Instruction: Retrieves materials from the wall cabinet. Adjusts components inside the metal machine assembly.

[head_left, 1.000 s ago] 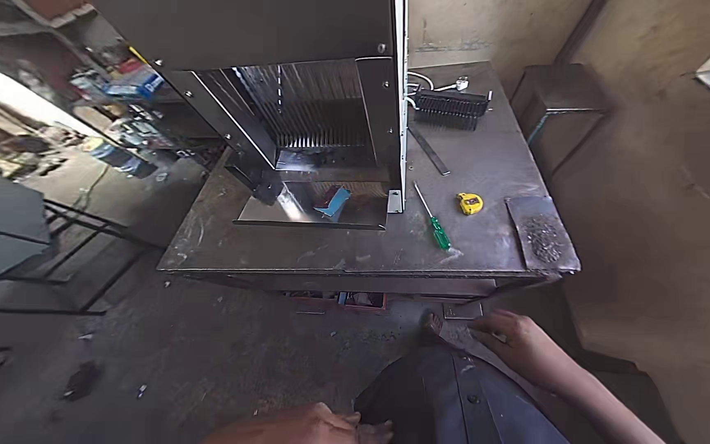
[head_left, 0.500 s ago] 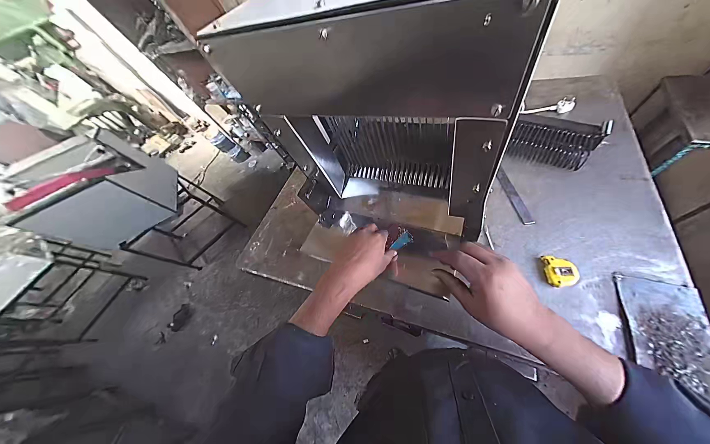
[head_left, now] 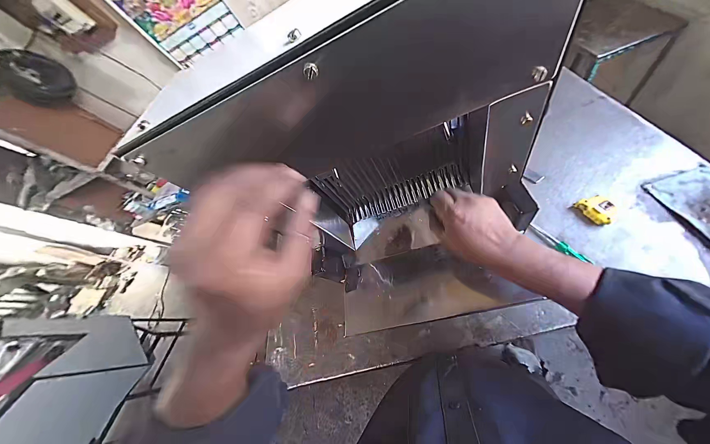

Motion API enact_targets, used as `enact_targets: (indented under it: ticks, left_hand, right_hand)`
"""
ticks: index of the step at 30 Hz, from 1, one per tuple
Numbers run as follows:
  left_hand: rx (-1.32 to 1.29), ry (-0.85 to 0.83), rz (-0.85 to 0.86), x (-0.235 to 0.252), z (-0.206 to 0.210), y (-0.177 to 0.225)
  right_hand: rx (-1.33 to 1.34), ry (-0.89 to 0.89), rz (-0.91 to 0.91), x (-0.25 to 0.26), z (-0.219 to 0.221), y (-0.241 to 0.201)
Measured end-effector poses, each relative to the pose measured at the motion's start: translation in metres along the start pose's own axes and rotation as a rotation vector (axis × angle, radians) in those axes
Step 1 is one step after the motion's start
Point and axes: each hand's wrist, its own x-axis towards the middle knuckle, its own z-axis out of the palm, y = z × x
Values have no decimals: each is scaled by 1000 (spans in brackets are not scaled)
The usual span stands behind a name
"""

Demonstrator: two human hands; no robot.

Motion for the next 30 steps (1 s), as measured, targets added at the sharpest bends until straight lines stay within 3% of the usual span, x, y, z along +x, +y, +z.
enact_targets:
  ticks: [3, 4, 6, 8, 12, 17, 22, 30]
  left_hand:
    - [46, 199, 53, 65, -26, -114]
    - [48, 195, 13, 86, -22, -149]
    - [19, 102, -102, 123, -9, -177]
    - [67, -26, -93, 141, 1, -174]
    - [108, -126, -36, 145, 4, -157]
    - [-75, -151, -159, 137, 0, -135]
    - [-87, -180, -249, 135, -7, -114]
    - [4, -250, -361, 141, -16, -78]
  right_hand:
    - [-36, 108, 142, 27, -3, -6]
    - [-42, 105, 175, 33, 1, -9]
    - [-29, 80, 218, 39, 11, -11]
    - [-48, 110, 197, 36, 29, -9]
    - [9, 33, 248, 25, 47, 0]
    - [56, 163, 120, 24, 38, 14]
    - [120, 84, 64, 31, 35, 21]
    - [191, 251, 39, 24, 53, 28]
